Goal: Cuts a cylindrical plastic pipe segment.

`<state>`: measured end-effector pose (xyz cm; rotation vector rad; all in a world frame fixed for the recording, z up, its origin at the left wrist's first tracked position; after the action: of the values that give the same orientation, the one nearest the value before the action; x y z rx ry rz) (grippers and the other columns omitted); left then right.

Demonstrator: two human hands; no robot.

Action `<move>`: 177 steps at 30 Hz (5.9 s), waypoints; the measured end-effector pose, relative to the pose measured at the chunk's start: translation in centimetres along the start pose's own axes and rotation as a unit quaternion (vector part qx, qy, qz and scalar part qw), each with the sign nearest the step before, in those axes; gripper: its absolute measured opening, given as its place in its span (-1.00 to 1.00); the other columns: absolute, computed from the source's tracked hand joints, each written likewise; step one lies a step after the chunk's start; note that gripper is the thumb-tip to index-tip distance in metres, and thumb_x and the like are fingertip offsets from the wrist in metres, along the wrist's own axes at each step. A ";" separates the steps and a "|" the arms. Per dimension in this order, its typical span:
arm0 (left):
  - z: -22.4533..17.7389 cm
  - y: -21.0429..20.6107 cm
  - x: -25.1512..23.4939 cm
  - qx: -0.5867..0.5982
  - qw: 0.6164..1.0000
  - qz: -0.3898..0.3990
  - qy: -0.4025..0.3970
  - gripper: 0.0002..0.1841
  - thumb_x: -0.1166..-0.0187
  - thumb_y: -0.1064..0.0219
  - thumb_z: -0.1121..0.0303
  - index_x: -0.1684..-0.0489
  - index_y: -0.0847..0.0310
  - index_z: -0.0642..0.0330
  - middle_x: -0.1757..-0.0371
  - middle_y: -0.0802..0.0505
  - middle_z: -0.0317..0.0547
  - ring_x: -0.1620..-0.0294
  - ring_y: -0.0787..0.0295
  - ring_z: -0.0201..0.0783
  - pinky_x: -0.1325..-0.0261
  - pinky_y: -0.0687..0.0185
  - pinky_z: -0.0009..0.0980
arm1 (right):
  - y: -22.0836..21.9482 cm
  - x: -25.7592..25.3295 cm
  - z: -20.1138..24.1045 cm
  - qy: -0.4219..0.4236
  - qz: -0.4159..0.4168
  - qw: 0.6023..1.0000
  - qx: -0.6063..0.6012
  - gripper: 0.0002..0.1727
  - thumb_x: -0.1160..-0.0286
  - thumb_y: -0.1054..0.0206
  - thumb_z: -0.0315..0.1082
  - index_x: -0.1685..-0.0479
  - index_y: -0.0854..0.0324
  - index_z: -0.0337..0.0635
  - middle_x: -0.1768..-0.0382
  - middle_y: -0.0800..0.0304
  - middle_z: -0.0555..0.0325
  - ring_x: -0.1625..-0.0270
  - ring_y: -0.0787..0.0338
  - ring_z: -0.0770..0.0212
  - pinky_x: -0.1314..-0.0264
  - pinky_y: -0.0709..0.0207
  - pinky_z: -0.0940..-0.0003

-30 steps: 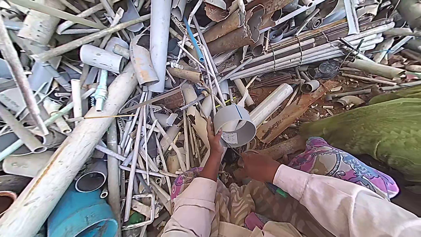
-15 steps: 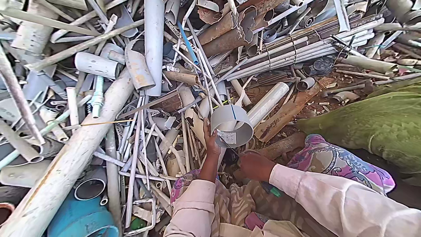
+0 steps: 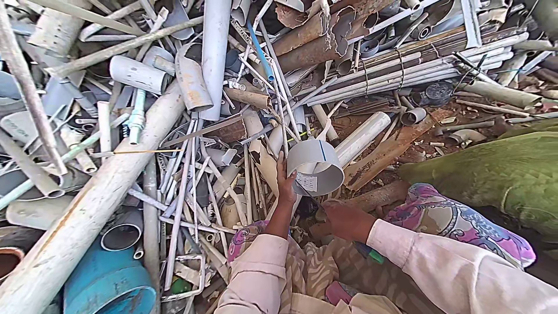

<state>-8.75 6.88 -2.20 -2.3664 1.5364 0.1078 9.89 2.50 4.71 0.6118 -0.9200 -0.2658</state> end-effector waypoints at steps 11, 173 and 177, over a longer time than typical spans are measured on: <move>0.6 -0.6 0.3 0.037 0.999 0.002 -0.017 0.05 -0.26 -0.32 0.25 -0.83 0.25 0.38 -0.60 -0.43 0.23 -0.45 -0.53 -0.29 -0.48 -0.49 -0.37 | -0.9 -0.3 -0.3 -0.020 -0.018 1.000 0.000 -0.60 -0.73 -0.14 -0.33 -0.39 -0.41 -0.42 -0.16 -0.71 -0.40 -0.24 -0.77 -0.35 -0.18 -0.59 -0.34; -0.1 -0.4 0.1 0.009 1.000 -0.001 -0.023 0.03 -0.25 -0.29 0.29 -0.83 0.23 0.42 -0.67 -0.35 0.32 -0.55 -0.45 -0.23 -0.54 -0.42 -0.37 | -0.3 -0.4 0.5 -0.020 -0.026 0.999 0.020 -0.54 -0.80 -0.10 -0.24 -0.50 -0.37 -0.36 -0.25 -0.69 -0.37 -0.32 -0.75 -0.33 -0.23 -0.59 -0.33; -0.2 -0.7 0.4 0.021 1.000 -0.001 -0.018 0.02 -0.27 -0.28 0.27 -0.83 0.23 0.39 -0.60 -0.43 0.27 -0.48 -0.51 -0.26 -0.50 -0.47 -0.34 | -0.1 -0.7 -0.1 -0.014 -0.021 0.999 0.019 -0.57 -0.76 -0.14 -0.29 -0.44 -0.40 -0.41 -0.22 -0.69 -0.38 -0.28 -0.75 -0.33 -0.22 -0.59 -0.32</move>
<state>-8.01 6.74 -2.00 -2.3210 1.5046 0.1155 9.56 2.79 4.09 0.6652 -0.9418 -0.2951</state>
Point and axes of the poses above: each hand's wrist, its own x-axis away from the middle knuckle, its own y-axis out of the back of the hand, z = x × y, the point moved 3 cm from there along -x, towards the middle knuckle
